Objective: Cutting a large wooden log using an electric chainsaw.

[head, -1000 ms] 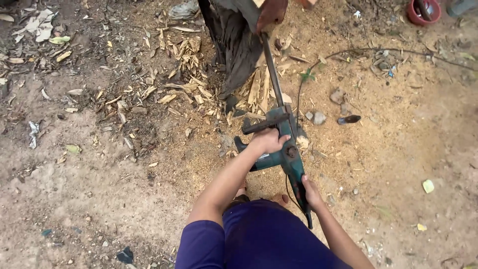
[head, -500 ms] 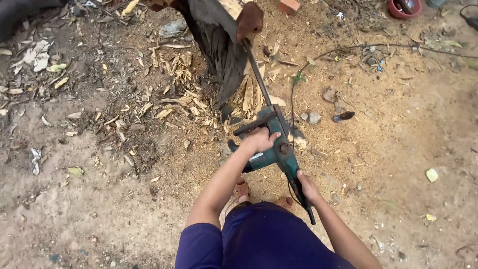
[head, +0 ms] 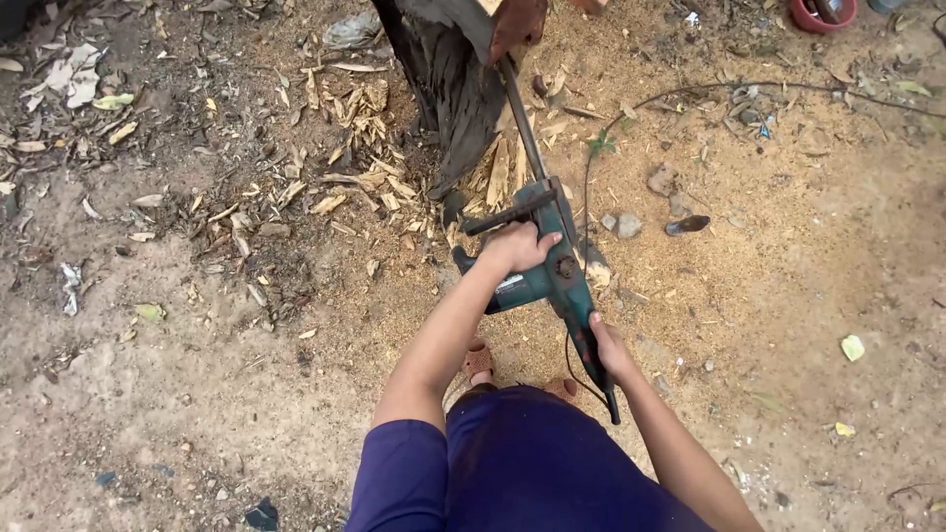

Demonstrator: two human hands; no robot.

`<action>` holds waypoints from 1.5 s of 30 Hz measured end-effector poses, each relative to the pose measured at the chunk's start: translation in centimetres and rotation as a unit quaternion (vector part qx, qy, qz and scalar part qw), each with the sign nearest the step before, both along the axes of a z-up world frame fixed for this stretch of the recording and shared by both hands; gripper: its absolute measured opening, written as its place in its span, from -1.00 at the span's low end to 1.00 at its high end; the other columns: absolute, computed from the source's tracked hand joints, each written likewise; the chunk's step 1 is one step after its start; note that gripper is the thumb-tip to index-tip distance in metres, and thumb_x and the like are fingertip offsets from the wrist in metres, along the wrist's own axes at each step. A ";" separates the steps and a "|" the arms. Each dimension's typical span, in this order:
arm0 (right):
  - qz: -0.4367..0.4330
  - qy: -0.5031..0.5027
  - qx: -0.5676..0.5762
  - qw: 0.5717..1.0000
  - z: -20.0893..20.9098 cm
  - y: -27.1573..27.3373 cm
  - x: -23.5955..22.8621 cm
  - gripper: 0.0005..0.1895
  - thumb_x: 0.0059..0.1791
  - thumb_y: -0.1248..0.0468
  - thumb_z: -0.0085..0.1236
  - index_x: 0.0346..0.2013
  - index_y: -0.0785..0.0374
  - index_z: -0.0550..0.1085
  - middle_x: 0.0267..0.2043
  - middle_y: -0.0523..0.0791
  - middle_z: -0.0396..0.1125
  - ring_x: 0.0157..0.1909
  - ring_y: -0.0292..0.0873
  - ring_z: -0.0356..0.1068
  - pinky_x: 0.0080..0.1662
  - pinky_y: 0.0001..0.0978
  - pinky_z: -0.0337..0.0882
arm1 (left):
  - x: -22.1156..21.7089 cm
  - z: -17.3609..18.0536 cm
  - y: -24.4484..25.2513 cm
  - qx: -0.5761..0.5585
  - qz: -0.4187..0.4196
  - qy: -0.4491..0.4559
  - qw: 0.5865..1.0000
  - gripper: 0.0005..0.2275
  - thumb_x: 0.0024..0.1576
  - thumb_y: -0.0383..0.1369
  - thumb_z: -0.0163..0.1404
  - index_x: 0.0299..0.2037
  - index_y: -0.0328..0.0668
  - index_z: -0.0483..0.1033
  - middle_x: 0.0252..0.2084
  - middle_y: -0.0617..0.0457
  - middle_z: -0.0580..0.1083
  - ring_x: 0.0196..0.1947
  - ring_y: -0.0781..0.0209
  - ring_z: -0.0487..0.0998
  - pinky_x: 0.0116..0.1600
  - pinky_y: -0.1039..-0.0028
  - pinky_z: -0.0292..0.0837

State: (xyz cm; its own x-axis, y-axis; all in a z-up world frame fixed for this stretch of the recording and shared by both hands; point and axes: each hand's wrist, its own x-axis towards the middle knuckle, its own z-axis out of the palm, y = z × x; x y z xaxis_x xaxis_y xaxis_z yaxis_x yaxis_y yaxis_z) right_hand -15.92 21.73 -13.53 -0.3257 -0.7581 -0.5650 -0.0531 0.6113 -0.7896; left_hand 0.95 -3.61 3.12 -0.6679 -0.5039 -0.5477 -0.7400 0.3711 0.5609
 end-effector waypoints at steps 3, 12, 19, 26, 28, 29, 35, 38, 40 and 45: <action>0.008 0.006 0.008 1.000 0.0 1.2 0.1 -0.16 0.15 -0.33 -0.40 -0.42 0.32 0.53 -0.72 0.07 0.36 -0.59 0.01 0.44 -0.53 -0.24 0.39 | -0.1 0.4 0.8 -0.005 -0.012 -0.015 1.000 -0.29 0.21 0.20 -0.47 0.11 -0.31 0.47 0.13 -0.26 0.50 0.20 -0.16 0.51 0.18 0.07 0.49; -0.009 0.005 0.016 1.000 -1.2 3.8 0.3 -0.16 0.14 -0.32 -0.35 -0.39 0.37 0.57 -0.70 0.10 0.39 -0.57 0.05 0.45 -0.50 -0.21 0.40 | 0.1 -0.3 2.3 0.013 -0.032 -0.013 0.999 -0.32 0.21 0.16 -0.43 0.06 -0.34 0.51 0.10 -0.29 0.53 0.17 -0.15 0.54 0.12 0.10 0.53; -0.018 -0.020 0.003 1.000 -2.0 4.3 1.1 -0.17 0.16 -0.29 -0.36 -0.40 0.38 0.56 -0.73 0.07 0.35 -0.61 0.03 0.41 -0.52 -0.23 0.35 | 0.0 -1.8 2.4 0.008 -0.028 -0.010 1.000 -0.30 0.22 0.18 -0.45 0.07 -0.35 0.49 0.09 -0.31 0.52 0.16 -0.18 0.54 0.11 0.09 0.53; -0.004 -0.031 -0.014 0.999 -2.9 4.9 0.7 -0.18 0.15 -0.29 -0.33 -0.39 0.39 0.57 -0.73 0.07 0.36 -0.60 0.02 0.43 -0.51 -0.23 0.36 | -0.3 -2.6 3.3 -0.007 -0.017 -0.027 0.999 -0.31 0.20 0.19 -0.44 0.05 -0.30 0.52 0.07 -0.27 0.54 0.16 -0.17 0.55 0.12 0.11 0.53; 0.002 -0.034 -0.017 0.999 -2.5 4.8 0.8 -0.17 0.15 -0.29 -0.35 -0.38 0.39 0.57 -0.74 0.06 0.36 -0.60 0.02 0.43 -0.51 -0.23 0.36 | -0.2 -2.3 3.6 -0.011 -0.018 -0.033 0.999 -0.31 0.20 0.18 -0.44 0.04 -0.29 0.52 0.06 -0.25 0.55 0.15 -0.15 0.56 0.11 0.11 0.53; 0.001 -0.036 -0.012 0.999 -2.1 4.8 0.9 -0.17 0.14 -0.29 -0.33 -0.39 0.39 0.57 -0.73 0.07 0.36 -0.59 0.03 0.43 -0.49 -0.23 0.36 | -0.3 -2.0 3.8 -0.008 -0.017 -0.035 0.999 -0.31 0.20 0.19 -0.44 0.04 -0.30 0.52 0.07 -0.26 0.55 0.15 -0.16 0.55 0.11 0.11 0.53; -0.013 -0.056 -0.006 0.998 -1.3 4.5 0.5 -0.24 0.13 -0.28 -0.23 -0.39 0.36 0.56 -0.65 0.10 0.41 -0.53 0.03 0.45 -0.43 -0.20 0.38 | -1.2 -3.5 3.6 -0.009 -0.010 -0.045 0.999 -0.30 0.20 0.21 -0.43 0.04 -0.29 0.52 0.07 -0.27 0.55 0.15 -0.17 0.55 0.12 0.08 0.52; -0.037 -0.071 -0.008 0.997 -1.1 4.0 0.0 -0.28 0.13 -0.24 -0.17 -0.40 0.36 0.55 -0.58 0.10 0.44 -0.48 0.00 0.47 -0.39 -0.23 0.37 | -1.5 -4.4 3.4 -0.013 -0.007 -0.045 0.999 -0.30 0.20 0.21 -0.43 0.05 -0.27 0.52 0.08 -0.25 0.54 0.16 -0.17 0.54 0.13 0.08 0.51; -0.056 -0.081 -0.012 0.995 -0.3 3.6 0.0 -0.30 0.14 -0.24 -0.15 -0.40 0.35 0.55 -0.56 0.09 0.45 -0.47 -0.02 0.47 -0.37 -0.26 0.35 | -1.4 -4.7 3.1 -0.014 -0.008 -0.047 0.999 -0.30 0.20 0.22 -0.44 0.06 -0.27 0.51 0.10 -0.25 0.53 0.17 -0.16 0.54 0.14 0.08 0.51; 0.034 0.024 0.086 0.995 3.9 1.1 0.0 -0.14 0.10 -0.37 -0.25 -0.46 0.34 0.63 -0.52 0.12 0.48 -0.34 0.10 0.53 -0.25 -0.14 0.43 | -1.7 -4.3 2.8 -0.015 0.001 -0.030 0.999 -0.30 0.20 0.21 -0.44 0.05 -0.29 0.53 0.05 -0.27 0.55 0.14 -0.20 0.56 0.11 0.04 0.52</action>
State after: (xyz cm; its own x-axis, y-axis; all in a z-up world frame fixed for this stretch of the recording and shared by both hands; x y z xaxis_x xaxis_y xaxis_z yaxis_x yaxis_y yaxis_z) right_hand -15.93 22.86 -9.62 -0.3062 -0.6725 -0.6738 -0.1344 0.7312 -0.6688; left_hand -0.74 -0.85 -1.20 -0.6337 -0.5220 -0.5709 -0.7724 0.3861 0.5044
